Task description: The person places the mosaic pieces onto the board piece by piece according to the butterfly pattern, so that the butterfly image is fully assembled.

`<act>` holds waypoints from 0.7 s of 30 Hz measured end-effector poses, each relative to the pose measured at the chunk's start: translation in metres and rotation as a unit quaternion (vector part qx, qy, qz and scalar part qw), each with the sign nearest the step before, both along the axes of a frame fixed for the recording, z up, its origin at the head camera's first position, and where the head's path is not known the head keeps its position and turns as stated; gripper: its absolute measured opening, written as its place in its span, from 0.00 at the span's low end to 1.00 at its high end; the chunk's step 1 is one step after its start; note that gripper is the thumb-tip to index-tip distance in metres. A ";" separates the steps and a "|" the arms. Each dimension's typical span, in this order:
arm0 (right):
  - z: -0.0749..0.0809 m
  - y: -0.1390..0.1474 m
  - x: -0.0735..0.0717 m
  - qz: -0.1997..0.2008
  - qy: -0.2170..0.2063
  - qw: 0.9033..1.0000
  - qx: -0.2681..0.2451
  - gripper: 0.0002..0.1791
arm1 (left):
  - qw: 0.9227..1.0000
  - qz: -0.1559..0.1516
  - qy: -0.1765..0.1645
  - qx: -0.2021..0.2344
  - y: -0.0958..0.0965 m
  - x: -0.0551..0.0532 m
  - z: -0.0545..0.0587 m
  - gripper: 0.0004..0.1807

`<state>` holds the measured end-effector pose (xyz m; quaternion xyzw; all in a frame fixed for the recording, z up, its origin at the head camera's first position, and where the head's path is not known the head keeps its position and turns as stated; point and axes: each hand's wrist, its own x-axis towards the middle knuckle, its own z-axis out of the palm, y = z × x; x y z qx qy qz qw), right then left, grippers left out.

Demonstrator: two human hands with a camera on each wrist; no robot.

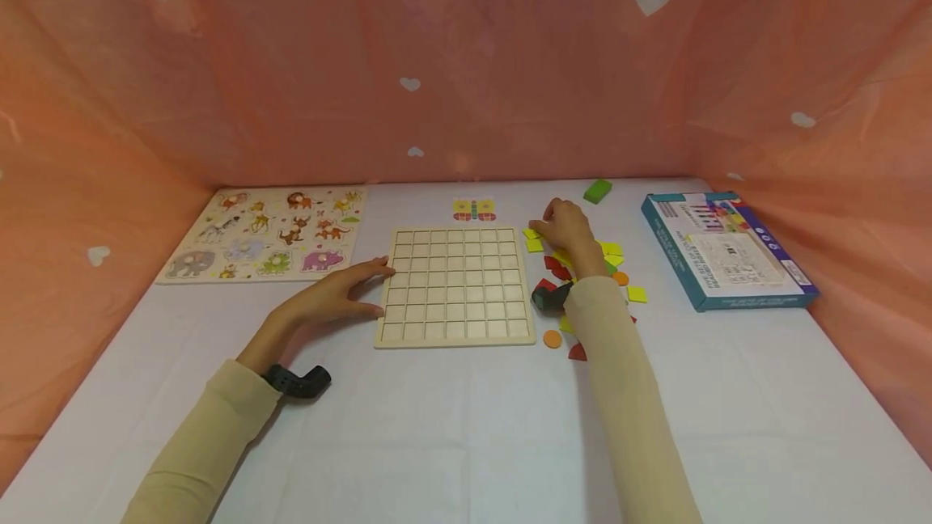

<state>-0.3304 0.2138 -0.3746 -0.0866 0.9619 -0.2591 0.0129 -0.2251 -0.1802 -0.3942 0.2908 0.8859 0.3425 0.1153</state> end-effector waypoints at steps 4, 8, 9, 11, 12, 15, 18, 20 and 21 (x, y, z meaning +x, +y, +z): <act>0.001 0.002 -0.001 0.017 0.004 1.000 0.008 0.15 | 1.000 0.000 0.000 -0.003 0.000 -0.001 -0.002 0.36; 0.002 0.004 -0.003 0.043 0.001 0.999 0.004 0.19 | 1.000 0.007 -0.007 0.002 0.000 0.000 -0.002 0.36; 0.002 0.004 -0.002 0.045 -0.002 0.999 0.002 0.21 | 1.000 0.009 -0.008 0.003 0.000 0.000 -0.002 0.36; 0.002 0.003 -0.002 0.046 -0.002 0.999 -0.001 0.23 | 1.000 0.013 -0.013 0.007 -0.001 0.001 -0.001 0.36; 0.002 0.003 -0.003 0.045 0.000 0.999 -0.002 0.23 | 1.000 0.014 -0.014 0.009 -0.001 0.001 -0.001 0.36; -0.001 0.004 -0.003 0.043 0.008 0.999 -0.006 0.20 | 1.000 0.010 -0.016 0.008 -0.001 0.001 0.000 0.37; -0.002 0.005 -0.004 0.045 0.016 0.999 -0.010 0.18 | 1.000 0.006 -0.011 0.002 -0.001 0.001 -0.001 0.37; -0.002 0.004 -0.004 0.048 0.017 0.999 -0.013 0.17 | 1.000 0.004 -0.009 -0.004 0.000 0.000 -0.001 0.37; 0.000 0.002 -0.004 0.049 0.018 0.998 -0.016 0.17 | 1.000 0.004 -0.009 -0.005 0.000 0.000 0.000 0.37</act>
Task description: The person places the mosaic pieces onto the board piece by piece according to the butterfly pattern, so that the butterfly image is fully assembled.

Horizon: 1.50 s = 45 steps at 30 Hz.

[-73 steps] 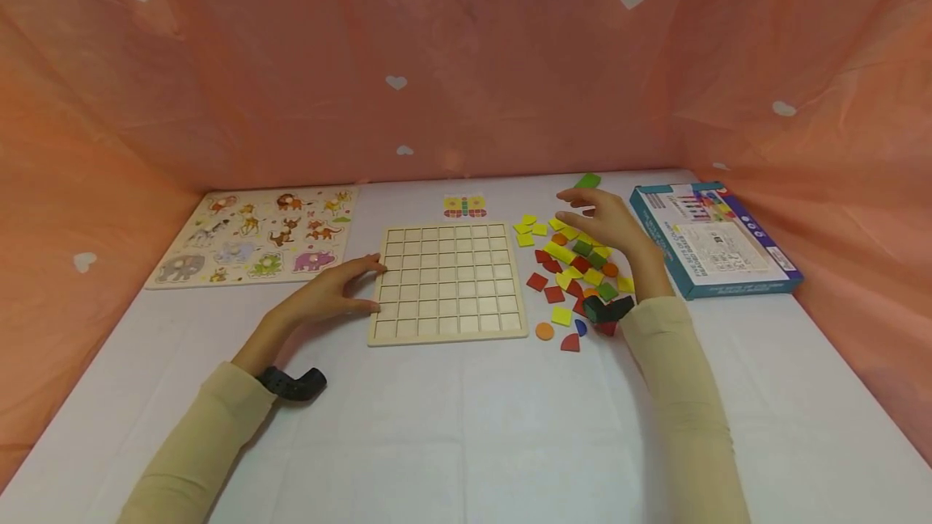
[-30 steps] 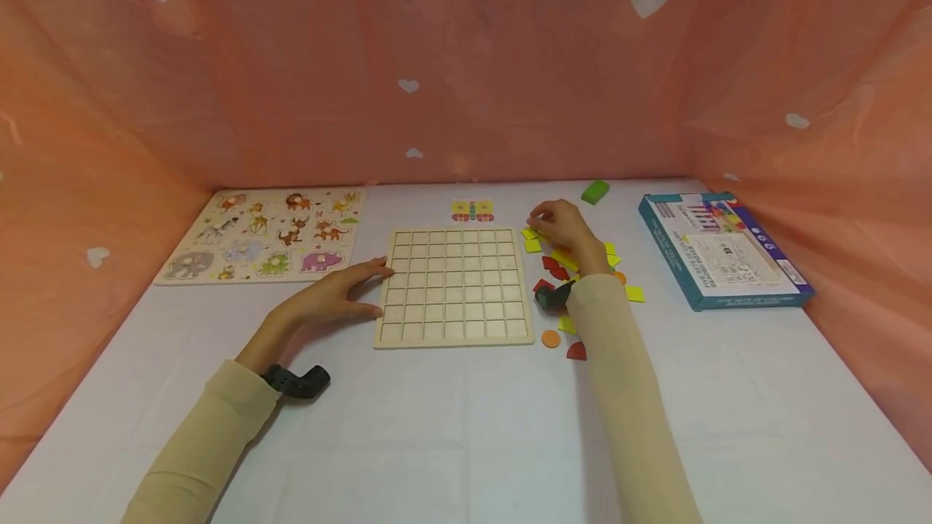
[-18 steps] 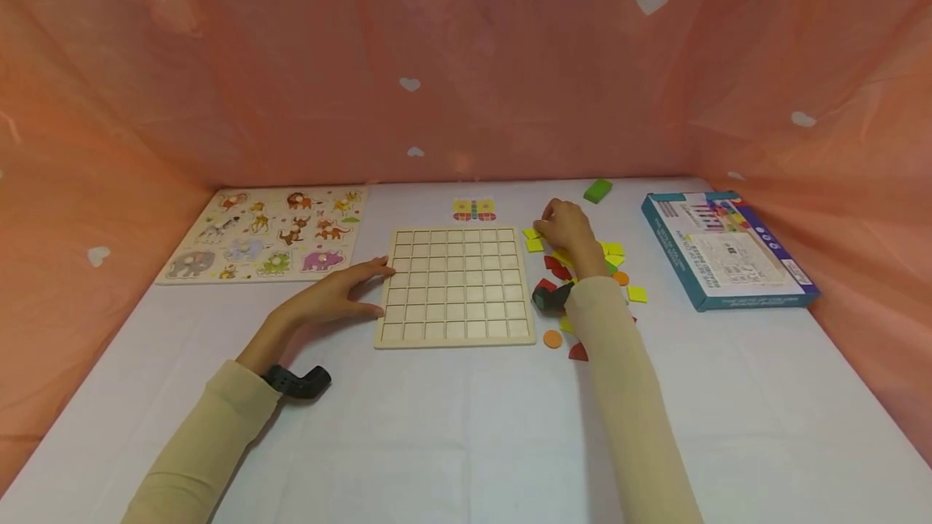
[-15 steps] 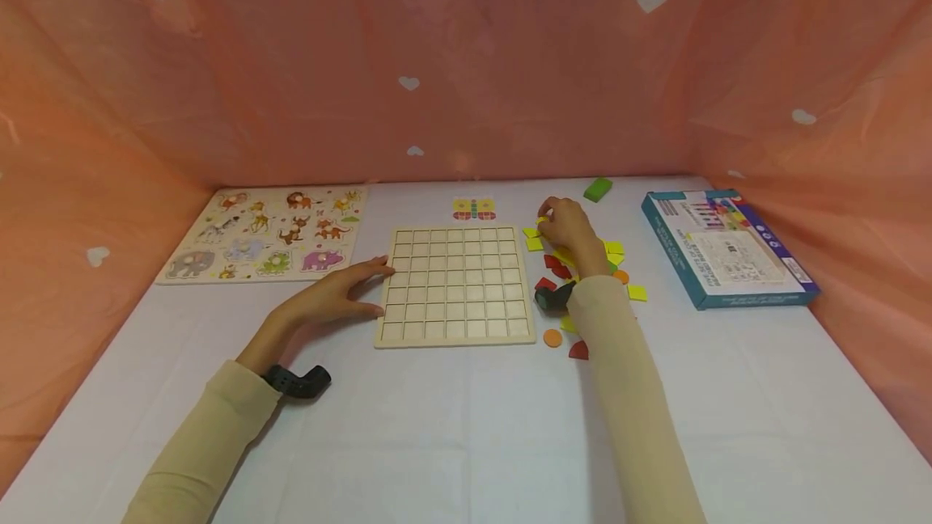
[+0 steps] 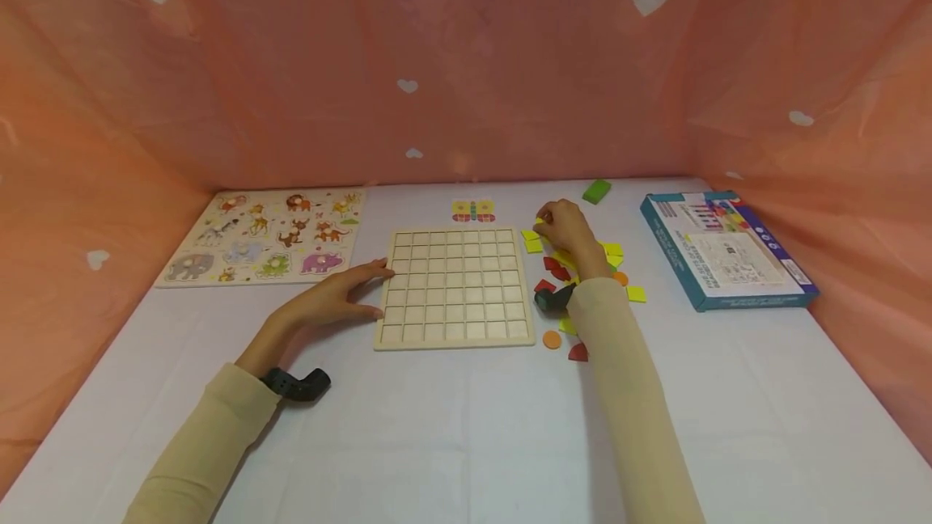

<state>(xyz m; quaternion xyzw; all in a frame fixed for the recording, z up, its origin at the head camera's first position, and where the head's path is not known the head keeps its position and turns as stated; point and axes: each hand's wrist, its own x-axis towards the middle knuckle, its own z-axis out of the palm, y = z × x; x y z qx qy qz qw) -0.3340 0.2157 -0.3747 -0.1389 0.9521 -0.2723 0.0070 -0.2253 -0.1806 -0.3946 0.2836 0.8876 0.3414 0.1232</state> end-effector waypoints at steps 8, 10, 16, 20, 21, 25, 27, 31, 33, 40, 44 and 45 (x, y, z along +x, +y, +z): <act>0.031 -0.056 0.002 0.127 0.049 0.989 -0.054 0.16 | 1.000 -0.005 0.010 -0.002 0.000 0.001 0.003 0.37; 0.036 -0.076 0.002 0.174 0.057 0.980 -0.073 0.15 | 1.000 -0.009 0.011 0.004 0.000 0.000 0.003 0.37; 0.038 -0.136 0.010 0.279 0.044 0.957 -0.071 0.15 | 1.000 -0.005 0.000 0.005 0.000 0.000 0.001 0.36; 0.027 -0.164 0.014 0.299 0.027 0.953 -0.049 0.14 | 1.000 -0.003 -0.003 0.004 0.000 0.000 -0.001 0.36; 0.024 -0.168 0.015 0.299 0.027 0.953 -0.042 0.14 | 1.000 -0.003 -0.002 0.004 0.000 0.000 -0.001 0.36; 0.009 -0.178 0.014 0.287 0.023 0.957 -0.019 0.14 | 1.000 -0.003 0.002 0.004 -0.001 0.000 -0.001 0.36; 0.004 -0.180 0.015 0.282 0.029 0.959 -0.013 0.14 | 1.000 -0.003 0.003 0.004 -0.001 0.000 -0.001 0.36; -0.002 -0.182 0.016 0.286 0.035 0.957 -0.026 0.13 | 1.000 -0.001 0.002 0.000 -0.001 0.000 -0.001 0.36; -0.003 -0.182 0.017 0.295 0.033 0.954 -0.031 0.13 | 1.000 -0.001 0.002 -0.001 -0.001 0.000 -0.001 0.36; -0.010 -0.180 0.017 0.295 0.039 0.954 -0.041 0.15 | 1.000 0.000 0.002 -0.002 0.000 -0.001 -0.001 0.36; -0.014 -0.179 0.015 0.295 0.058 0.952 -0.055 0.13 | 1.000 0.001 0.002 -0.003 0.000 -0.001 -0.001 0.36; -0.015 -0.179 0.015 0.296 0.066 0.951 -0.054 0.12 | 1.000 0.001 0.003 -0.003 0.000 -0.001 -0.001 0.36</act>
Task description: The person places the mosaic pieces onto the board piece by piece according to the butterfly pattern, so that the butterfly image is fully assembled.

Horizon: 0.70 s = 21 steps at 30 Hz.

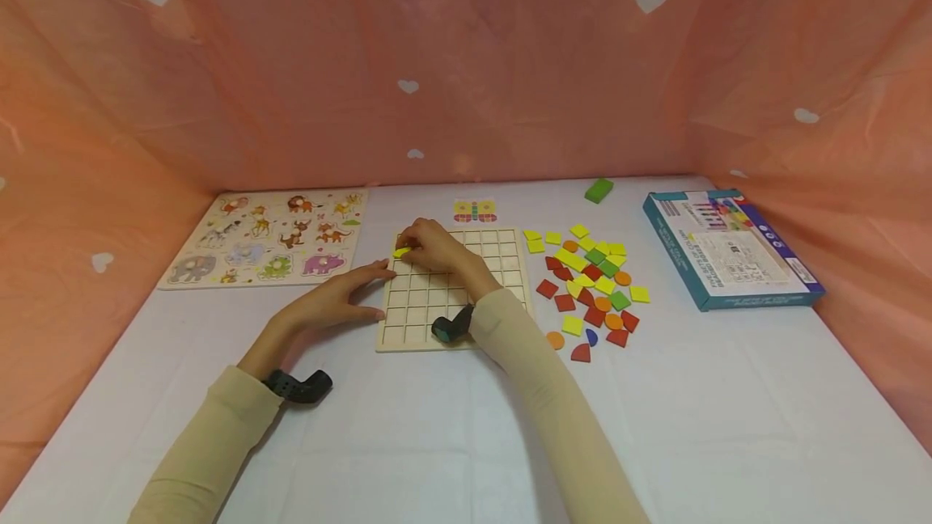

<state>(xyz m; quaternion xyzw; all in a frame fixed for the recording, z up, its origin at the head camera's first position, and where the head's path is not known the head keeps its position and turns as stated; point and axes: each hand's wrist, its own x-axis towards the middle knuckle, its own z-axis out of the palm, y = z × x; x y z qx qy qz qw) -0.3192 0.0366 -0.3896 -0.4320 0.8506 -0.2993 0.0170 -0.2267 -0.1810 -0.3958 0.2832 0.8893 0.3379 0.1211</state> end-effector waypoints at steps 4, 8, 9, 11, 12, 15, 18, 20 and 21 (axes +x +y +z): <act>-0.002 0.000 0.001 -0.002 0.005 1.000 -0.010 0.12 | 1.000 0.000 0.001 -0.002 0.000 0.000 0.000 0.36; -0.004 0.000 0.003 -0.009 -0.007 1.000 -0.021 0.12 | 1.000 -0.001 0.001 -0.002 0.000 0.000 0.000 0.36; -0.005 0.000 0.002 -0.010 -0.012 1.000 -0.026 0.12 | 1.000 -0.001 0.001 -0.002 0.000 0.000 0.000 0.36; -0.006 0.001 0.003 -0.014 -0.021 0.999 -0.034 0.11 | 1.000 -0.001 0.000 -0.002 -0.001 0.000 0.000 0.36; -0.006 0.001 0.003 -0.017 -0.027 0.999 -0.039 0.11 | 1.000 -0.001 -0.001 -0.002 -0.001 0.000 0.000 0.36; -0.007 0.001 0.003 -0.026 -0.043 0.998 -0.046 0.10 | 1.000 -0.001 -0.003 -0.002 0.000 0.000 0.000 0.36; -0.007 0.002 0.004 -0.028 -0.050 0.997 -0.046 0.11 | 1.000 0.000 -0.004 0.000 0.000 0.000 0.000 0.36; -0.004 0.004 0.005 -0.027 -0.054 0.997 -0.051 0.14 | 1.000 0.001 -0.006 0.003 0.001 0.001 0.000 0.36; -0.002 0.006 0.005 -0.026 -0.057 0.996 -0.056 0.15 | 1.000 0.000 -0.007 0.004 0.001 0.001 0.000 0.36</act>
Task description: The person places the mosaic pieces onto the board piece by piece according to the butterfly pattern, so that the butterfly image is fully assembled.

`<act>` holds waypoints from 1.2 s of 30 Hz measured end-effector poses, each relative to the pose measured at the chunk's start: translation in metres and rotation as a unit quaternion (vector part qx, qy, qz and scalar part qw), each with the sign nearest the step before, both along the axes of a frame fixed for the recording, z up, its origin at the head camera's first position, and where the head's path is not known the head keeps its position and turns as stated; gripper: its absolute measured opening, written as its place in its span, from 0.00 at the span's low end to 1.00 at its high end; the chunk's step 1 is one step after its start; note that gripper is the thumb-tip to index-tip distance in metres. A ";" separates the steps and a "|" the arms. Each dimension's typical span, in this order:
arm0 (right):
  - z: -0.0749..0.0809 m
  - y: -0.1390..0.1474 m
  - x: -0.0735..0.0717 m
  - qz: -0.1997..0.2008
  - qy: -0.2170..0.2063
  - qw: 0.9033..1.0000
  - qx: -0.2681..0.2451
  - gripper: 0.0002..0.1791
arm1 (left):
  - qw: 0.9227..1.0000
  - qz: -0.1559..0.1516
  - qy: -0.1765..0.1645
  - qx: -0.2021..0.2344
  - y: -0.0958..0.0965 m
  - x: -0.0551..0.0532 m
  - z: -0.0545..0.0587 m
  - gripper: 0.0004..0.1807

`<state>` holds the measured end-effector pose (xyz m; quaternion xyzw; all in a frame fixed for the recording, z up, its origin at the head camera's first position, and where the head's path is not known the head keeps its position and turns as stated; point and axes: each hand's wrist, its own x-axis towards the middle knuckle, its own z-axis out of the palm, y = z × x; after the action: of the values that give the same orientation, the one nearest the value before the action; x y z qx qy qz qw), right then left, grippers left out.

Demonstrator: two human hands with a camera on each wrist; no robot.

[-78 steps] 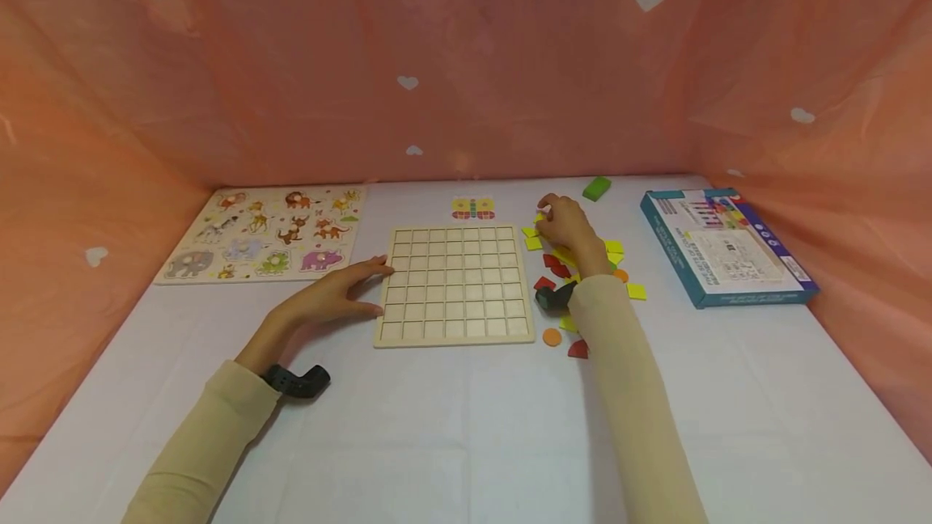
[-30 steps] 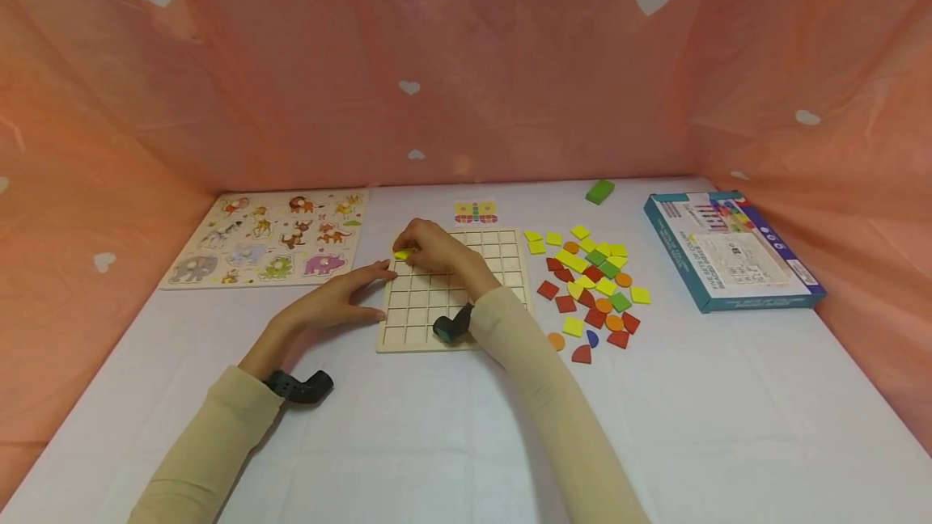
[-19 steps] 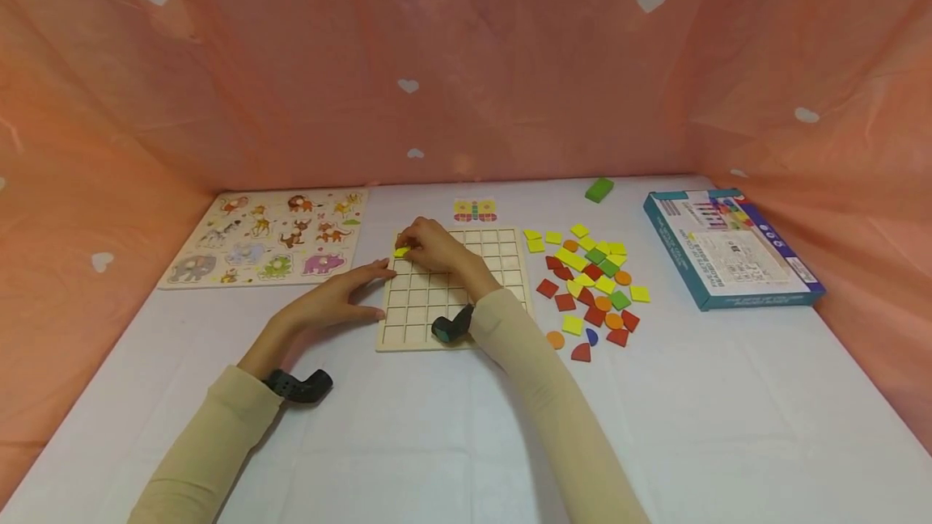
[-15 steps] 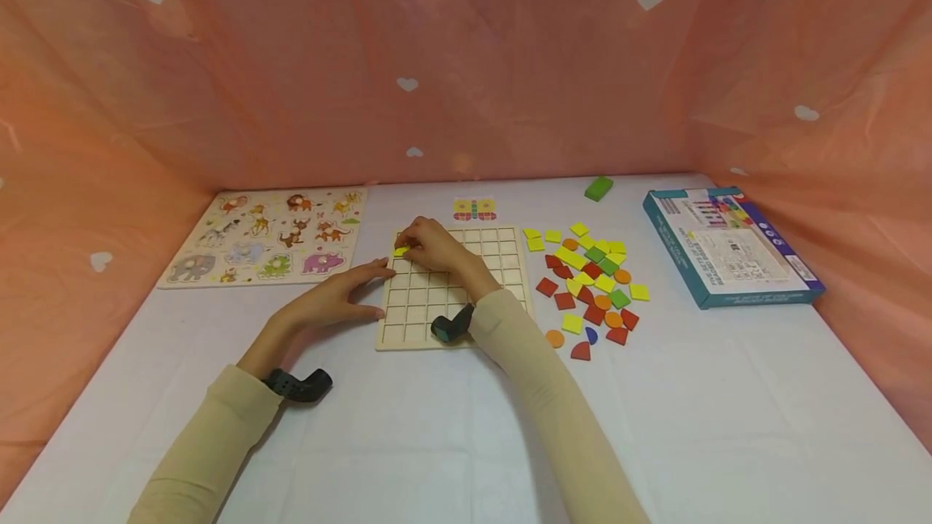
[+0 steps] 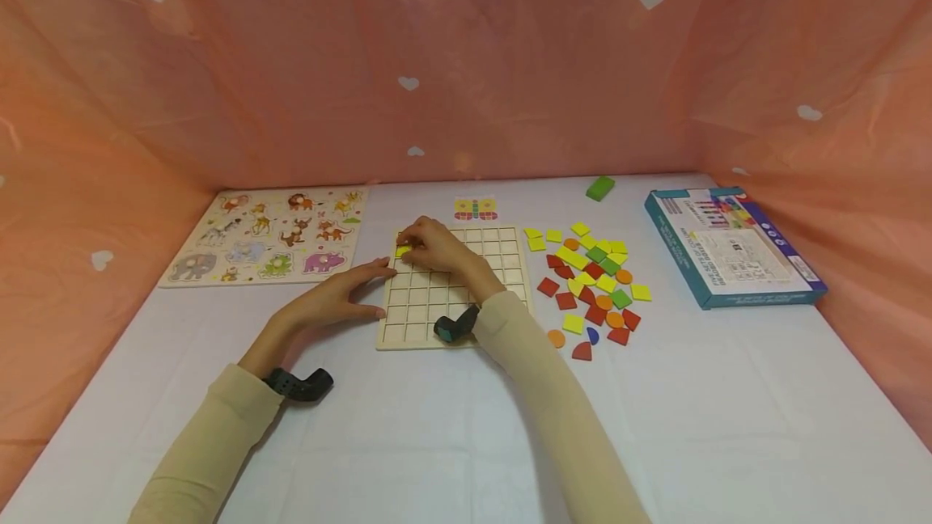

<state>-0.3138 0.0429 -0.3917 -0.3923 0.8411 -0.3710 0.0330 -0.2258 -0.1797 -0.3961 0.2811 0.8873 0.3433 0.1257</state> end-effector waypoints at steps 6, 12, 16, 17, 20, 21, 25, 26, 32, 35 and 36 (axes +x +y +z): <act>0.028 0.035 -0.001 -0.025 -0.008 0.997 -0.078 0.18 | 1.000 0.002 0.001 -0.006 -0.002 0.000 0.000 0.36; 0.054 0.107 -0.003 -0.121 0.015 0.986 -0.110 0.16 | 1.000 0.005 0.005 -0.011 -0.001 0.000 0.001 0.37; 0.054 0.157 0.000 -0.214 0.031 0.973 -0.080 0.17 | 1.000 0.005 0.007 -0.008 -0.001 0.001 0.002 0.37; 0.051 0.168 0.001 -0.238 0.031 0.968 -0.069 0.17 | 1.000 0.005 0.007 -0.006 0.000 0.002 0.002 0.37; 0.041 0.195 0.004 -0.295 0.011 0.955 -0.035 0.19 | 1.000 0.009 0.002 -0.003 0.000 0.002 0.001 0.37; 0.037 0.202 0.006 -0.312 0.004 0.950 -0.020 0.20 | 1.000 0.011 0.000 -0.001 0.001 0.002 0.000 0.37; 0.021 0.218 0.007 -0.351 -0.051 0.935 0.015 0.23 | 1.000 0.017 -0.003 0.003 0.000 0.003 -0.001 0.37; 0.018 0.221 0.007 -0.354 -0.064 0.933 0.020 0.23 | 1.000 0.017 -0.003 0.006 0.000 0.003 -0.001 0.37; 0.007 0.225 0.005 -0.363 -0.098 0.926 0.039 0.26 | 1.000 0.015 -0.003 0.005 0.001 0.003 -0.001 0.38; 0.006 0.225 0.004 -0.363 -0.093 0.926 0.045 0.26 | 1.000 0.015 0.000 0.002 0.001 0.003 0.000 0.38; 0.007 0.224 0.003 -0.364 -0.092 0.926 0.047 0.25 | 1.000 0.014 0.000 0.003 0.001 0.003 0.000 0.37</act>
<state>-0.3103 0.2673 -0.3850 -0.0213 0.9358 -0.3517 -0.0084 -0.2225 -0.1791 -0.3957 0.2686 0.8902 0.3477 0.1201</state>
